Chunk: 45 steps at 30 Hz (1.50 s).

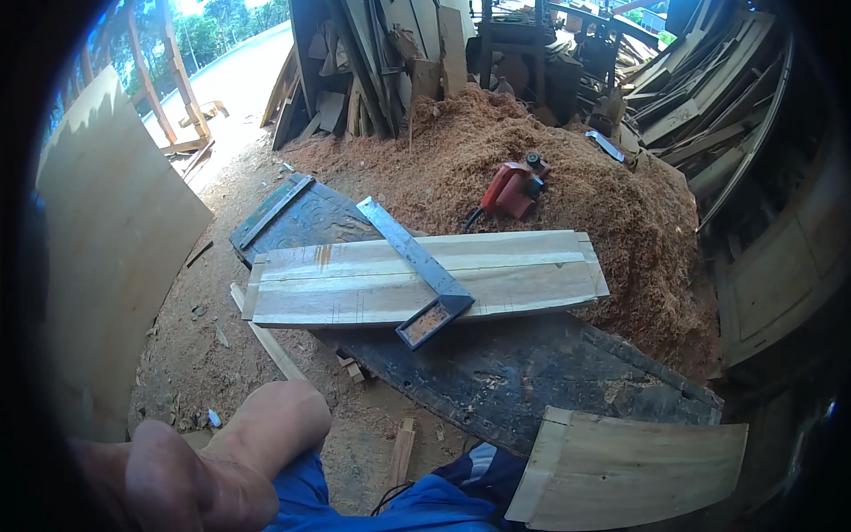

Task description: The person uses a try square and a pen to mark lines on wooden planks, then uses a marking gauge to scribe lines, and finally fits pieces of wood together by hand.

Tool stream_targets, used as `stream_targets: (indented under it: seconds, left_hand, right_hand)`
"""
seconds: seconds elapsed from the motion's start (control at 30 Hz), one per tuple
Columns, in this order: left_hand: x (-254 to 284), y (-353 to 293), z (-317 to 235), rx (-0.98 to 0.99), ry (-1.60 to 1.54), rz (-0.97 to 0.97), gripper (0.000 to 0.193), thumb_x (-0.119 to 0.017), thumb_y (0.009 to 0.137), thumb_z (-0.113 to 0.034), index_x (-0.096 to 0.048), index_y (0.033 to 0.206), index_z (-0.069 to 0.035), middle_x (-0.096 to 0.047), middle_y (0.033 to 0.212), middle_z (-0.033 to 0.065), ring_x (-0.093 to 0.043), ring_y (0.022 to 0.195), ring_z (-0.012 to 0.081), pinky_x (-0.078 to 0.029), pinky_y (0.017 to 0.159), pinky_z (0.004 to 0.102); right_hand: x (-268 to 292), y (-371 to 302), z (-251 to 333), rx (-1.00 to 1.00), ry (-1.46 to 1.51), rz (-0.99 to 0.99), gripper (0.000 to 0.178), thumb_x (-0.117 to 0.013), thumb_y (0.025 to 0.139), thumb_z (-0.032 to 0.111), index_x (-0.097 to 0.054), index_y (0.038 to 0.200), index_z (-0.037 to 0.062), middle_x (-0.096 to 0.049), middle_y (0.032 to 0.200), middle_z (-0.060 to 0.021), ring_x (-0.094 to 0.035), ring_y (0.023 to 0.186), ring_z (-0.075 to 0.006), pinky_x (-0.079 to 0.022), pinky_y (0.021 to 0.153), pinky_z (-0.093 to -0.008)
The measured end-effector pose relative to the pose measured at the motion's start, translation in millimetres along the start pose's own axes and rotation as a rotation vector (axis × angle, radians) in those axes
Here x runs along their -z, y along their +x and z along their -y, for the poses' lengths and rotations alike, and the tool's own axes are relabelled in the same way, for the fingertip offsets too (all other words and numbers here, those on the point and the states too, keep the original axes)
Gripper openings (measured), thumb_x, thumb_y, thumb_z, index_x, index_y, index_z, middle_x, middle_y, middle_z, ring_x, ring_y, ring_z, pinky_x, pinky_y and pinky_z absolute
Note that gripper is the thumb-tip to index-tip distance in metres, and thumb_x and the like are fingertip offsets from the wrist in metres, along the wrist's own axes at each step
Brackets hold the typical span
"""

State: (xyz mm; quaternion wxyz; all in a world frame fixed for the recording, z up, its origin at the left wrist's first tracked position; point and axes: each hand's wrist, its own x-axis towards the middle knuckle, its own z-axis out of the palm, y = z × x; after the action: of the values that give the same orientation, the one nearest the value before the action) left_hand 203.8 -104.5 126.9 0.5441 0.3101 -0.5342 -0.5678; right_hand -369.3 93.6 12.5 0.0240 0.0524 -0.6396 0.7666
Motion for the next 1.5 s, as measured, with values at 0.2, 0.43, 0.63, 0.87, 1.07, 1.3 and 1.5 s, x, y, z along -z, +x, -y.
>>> stream_targets:
  seconds: [0.2,0.43,0.63,0.87,1.07,1.3,1.5]
  left_hand:
    - [5.2,5.7,-1.3,-0.048,0.023,-0.022,0.034,-0.066,0.089,-0.033,-0.057,0.102,-0.003,-0.058,0.1,0.0177,-0.059,0.092,0.0322,-0.051,0.08,0.0422]
    - [9.3,22.7,-17.9,-0.121,0.064,0.003,0.037,-0.065,0.09,-0.036,-0.055,0.107,-0.004,-0.056,0.104,0.0173,-0.058,0.095,0.0318,-0.051,0.083,0.0418]
    - [9.5,52.9,-52.9,-0.384,0.027,0.151,0.041,-0.065,0.09,-0.038,-0.054,0.111,-0.005,-0.056,0.108,0.017,-0.058,0.097,0.0315,-0.051,0.085,0.0415]
    - [-50.3,108.5,-122.0,-0.764,0.077,0.605,0.045,-0.064,0.091,-0.041,-0.052,0.116,-0.006,-0.054,0.113,0.0166,-0.057,0.1,0.0311,-0.052,0.087,0.0412]
    - [-44.4,147.0,35.3,-0.406,1.76,0.411,0.073,-0.072,0.084,-0.043,-0.045,0.142,-0.008,-0.046,0.129,0.0212,-0.049,0.119,0.035,-0.044,0.096,0.0515]
    - [-4.9,96.8,34.7,0.086,2.057,0.31,0.048,-0.063,0.089,-0.024,-0.05,0.128,0.002,-0.053,0.106,0.0143,-0.055,0.096,0.0268,-0.047,0.075,0.0397]
    - [33.1,80.9,27.2,-0.072,1.732,0.0,0.014,-0.048,0.093,-0.009,-0.051,0.105,-0.001,-0.049,0.093,0.0123,-0.053,0.086,0.0242,-0.046,0.074,0.0411]
  right_hand:
    - [9.9,15.1,7.9,0.034,0.037,0.019,0.055,-0.051,0.096,0.04,-0.048,0.137,0.0029,-0.054,0.128,-0.016,-0.05,0.116,-0.0259,-0.039,0.098,-0.0402]
    - [51.1,24.3,24.9,0.054,0.013,0.008,0.056,-0.05,0.096,0.039,-0.046,0.138,0.0012,-0.053,0.132,-0.0168,-0.049,0.122,-0.0263,-0.038,0.102,-0.0405]
    - [70.4,32.2,47.7,0.104,-0.026,0.015,0.057,-0.05,0.097,0.038,-0.045,0.14,-0.0002,-0.052,0.135,-0.0175,-0.048,0.126,-0.0267,-0.037,0.105,-0.0408]
    - [47.6,13.2,46.7,0.018,0.114,0.645,0.061,-0.05,0.097,0.034,-0.04,0.144,-0.0031,-0.045,0.146,-0.0185,-0.042,0.136,-0.0298,-0.029,0.115,-0.0428]
    - [-37.5,-29.9,74.1,0.201,-0.226,0.596,0.064,-0.051,0.094,0.029,-0.037,0.146,-0.006,-0.044,0.145,-0.021,-0.043,0.135,-0.0324,-0.03,0.113,-0.0428]
    - [-9.2,6.7,59.5,0.299,-0.27,0.642,0.067,-0.053,0.097,0.032,-0.033,0.146,-0.0088,-0.041,0.147,-0.0223,-0.042,0.134,-0.0291,-0.029,0.114,-0.0395]
    - [-18.7,13.0,32.9,0.207,-0.274,0.523,0.072,-0.056,0.096,0.034,-0.031,0.146,-0.0109,-0.041,0.146,-0.0235,-0.043,0.134,-0.0302,-0.029,0.114,-0.0397]
